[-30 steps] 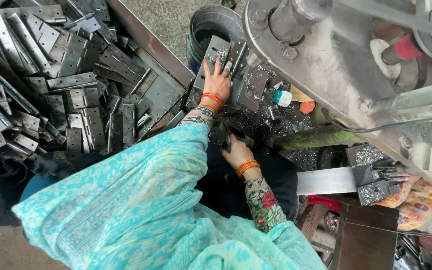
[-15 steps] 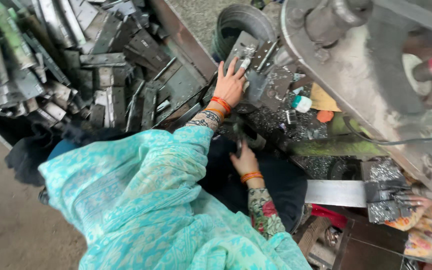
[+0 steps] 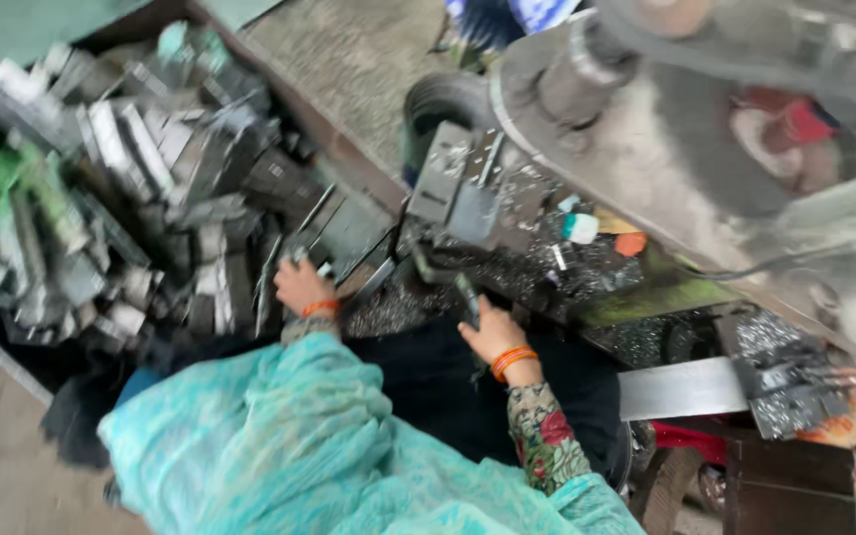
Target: The person repeatedly picks metal brackets from a bin, places them into a press machine, and operates the lever to process them. The person handles the brackets one at a time, positioning each piece before actuating the machine.
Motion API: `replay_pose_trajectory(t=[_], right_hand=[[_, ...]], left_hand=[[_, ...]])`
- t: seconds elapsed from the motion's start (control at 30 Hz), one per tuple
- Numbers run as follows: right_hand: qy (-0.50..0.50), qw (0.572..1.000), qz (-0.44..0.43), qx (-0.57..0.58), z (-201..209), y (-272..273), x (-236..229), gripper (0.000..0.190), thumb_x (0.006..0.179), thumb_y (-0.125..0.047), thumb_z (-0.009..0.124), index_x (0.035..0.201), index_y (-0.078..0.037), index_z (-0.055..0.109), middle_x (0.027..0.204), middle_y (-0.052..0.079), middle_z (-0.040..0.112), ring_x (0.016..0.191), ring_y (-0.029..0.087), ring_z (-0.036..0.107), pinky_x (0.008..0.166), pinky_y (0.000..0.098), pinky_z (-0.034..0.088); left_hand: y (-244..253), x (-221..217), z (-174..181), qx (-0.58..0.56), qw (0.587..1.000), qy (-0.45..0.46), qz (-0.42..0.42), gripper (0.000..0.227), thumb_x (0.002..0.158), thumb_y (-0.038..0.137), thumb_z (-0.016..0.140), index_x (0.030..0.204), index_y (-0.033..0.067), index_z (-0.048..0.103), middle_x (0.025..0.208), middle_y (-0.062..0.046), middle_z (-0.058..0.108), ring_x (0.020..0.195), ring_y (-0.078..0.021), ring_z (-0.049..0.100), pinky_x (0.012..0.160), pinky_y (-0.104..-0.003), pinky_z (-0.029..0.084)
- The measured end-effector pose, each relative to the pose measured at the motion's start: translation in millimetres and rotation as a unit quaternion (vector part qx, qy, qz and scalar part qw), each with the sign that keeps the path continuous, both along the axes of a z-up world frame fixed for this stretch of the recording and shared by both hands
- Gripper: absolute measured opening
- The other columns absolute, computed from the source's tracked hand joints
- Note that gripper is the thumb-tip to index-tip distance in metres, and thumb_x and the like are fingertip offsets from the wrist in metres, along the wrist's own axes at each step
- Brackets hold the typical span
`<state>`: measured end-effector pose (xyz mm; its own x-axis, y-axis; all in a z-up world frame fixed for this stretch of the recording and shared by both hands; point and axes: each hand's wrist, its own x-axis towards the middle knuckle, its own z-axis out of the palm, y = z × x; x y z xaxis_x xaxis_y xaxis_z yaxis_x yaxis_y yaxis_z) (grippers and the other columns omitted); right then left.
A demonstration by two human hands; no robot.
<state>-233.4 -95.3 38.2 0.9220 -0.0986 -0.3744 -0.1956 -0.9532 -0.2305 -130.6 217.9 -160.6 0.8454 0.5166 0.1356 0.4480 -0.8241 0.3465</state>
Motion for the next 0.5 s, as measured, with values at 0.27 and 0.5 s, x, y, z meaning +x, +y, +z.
replay_pose_trajectory(t=[0.27, 0.5], right_hand=[[0.018, 0.999, -0.014, 0.037, -4.7, 8.4, -3.3, 0.078, 0.091, -0.042, 0.067, 0.151, -0.003, 0.037, 0.12, 0.022, 0.067, 0.105, 0.043, 0.068, 0.089, 0.0509, 0.057], [0.005, 0.998, -0.015, 0.064, -4.6, 10.7, -4.7, 0.08, 0.091, -0.038, 0.068, 0.152, 0.002, 0.034, 0.116, 0.026, 0.068, 0.101, 0.044, 0.07, 0.087, 0.0505, 0.057]], left_hand=[[0.8, 1.9, 25.1, 0.01, 0.998, -0.047, -0.043, 0.043, 0.074, 0.018, 0.079, 0.115, 0.0097, 0.069, 0.135, -0.021, 0.052, 0.11, -0.043, 0.054, 0.085, -0.055, 0.049], [-7.0, 7.5, 51.7, 0.019, 0.988, -0.056, -0.146, 0.039, 0.076, 0.011, 0.074, 0.114, 0.0077, 0.071, 0.137, -0.02, 0.055, 0.115, -0.0436, 0.058, 0.09, -0.055, 0.051]])
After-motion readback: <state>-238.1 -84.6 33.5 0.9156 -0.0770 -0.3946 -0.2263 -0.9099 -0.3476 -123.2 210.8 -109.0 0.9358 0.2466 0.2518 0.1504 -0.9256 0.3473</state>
